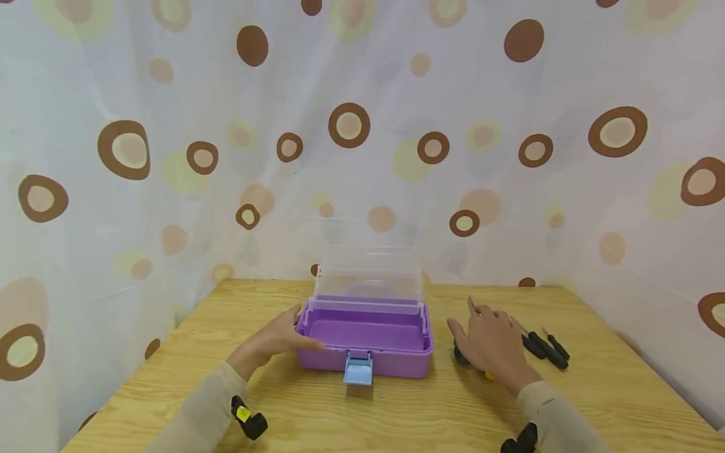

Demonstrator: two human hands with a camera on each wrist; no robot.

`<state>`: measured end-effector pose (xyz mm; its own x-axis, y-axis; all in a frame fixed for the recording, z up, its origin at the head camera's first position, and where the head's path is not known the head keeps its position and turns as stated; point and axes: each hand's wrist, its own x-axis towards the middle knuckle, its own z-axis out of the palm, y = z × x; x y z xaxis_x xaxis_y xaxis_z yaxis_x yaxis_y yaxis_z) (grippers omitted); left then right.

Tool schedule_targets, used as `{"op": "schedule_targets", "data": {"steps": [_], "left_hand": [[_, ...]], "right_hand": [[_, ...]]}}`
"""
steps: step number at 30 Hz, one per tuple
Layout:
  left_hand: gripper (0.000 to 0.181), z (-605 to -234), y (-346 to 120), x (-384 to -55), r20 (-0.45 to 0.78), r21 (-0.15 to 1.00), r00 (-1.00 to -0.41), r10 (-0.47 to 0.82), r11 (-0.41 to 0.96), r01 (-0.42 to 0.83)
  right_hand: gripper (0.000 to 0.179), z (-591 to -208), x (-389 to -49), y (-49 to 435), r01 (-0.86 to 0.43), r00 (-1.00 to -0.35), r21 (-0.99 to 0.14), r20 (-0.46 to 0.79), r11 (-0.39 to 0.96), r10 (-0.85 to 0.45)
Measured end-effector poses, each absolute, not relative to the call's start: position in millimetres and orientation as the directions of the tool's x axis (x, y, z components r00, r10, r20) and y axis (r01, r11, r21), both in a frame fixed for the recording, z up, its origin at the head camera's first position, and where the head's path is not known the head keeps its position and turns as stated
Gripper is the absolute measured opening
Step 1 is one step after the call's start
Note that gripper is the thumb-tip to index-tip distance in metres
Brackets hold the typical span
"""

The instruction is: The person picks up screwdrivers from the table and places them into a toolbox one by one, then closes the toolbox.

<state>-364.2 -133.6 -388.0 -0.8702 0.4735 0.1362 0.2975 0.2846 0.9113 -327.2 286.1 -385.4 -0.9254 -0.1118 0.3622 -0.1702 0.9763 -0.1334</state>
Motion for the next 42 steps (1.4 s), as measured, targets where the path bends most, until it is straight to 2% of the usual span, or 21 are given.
{"op": "schedule_targets", "data": {"steps": [3,10,17,28,42], "left_hand": [[0.098,-388.4,-135.6,-364.5,0.102,0.913,-0.879,0.465,0.307,0.268],[0.093,-393.6,-136.4,-365.3,0.067,0.922,-0.873,0.483,0.305,0.239],[0.094,-395.2,-138.0,-366.7,0.056,0.923,-0.882,0.468,0.313,0.225],[0.097,-393.4,-137.8,-366.2,0.046,0.914,-0.883,0.466,0.338,0.226],[0.094,-393.3,-137.3,-365.5,0.052,0.917,-0.893,0.446,0.332,0.220]], "right_hand": [[0.069,-392.0,-328.1,290.5,-0.174,-0.929,-0.127,0.351,0.977,-0.120],[0.077,-411.1,-332.0,294.0,-0.171,-0.929,-0.096,0.346,0.981,-0.128],[0.066,-410.9,-331.4,291.7,-0.155,-0.960,-0.091,0.248,0.984,-0.129],[0.047,-411.5,-334.5,295.6,-0.162,-0.966,-0.101,0.220,0.981,-0.137],[0.047,-407.4,-338.9,303.0,-0.163,-0.965,-0.145,0.230,0.976,-0.127]]}}
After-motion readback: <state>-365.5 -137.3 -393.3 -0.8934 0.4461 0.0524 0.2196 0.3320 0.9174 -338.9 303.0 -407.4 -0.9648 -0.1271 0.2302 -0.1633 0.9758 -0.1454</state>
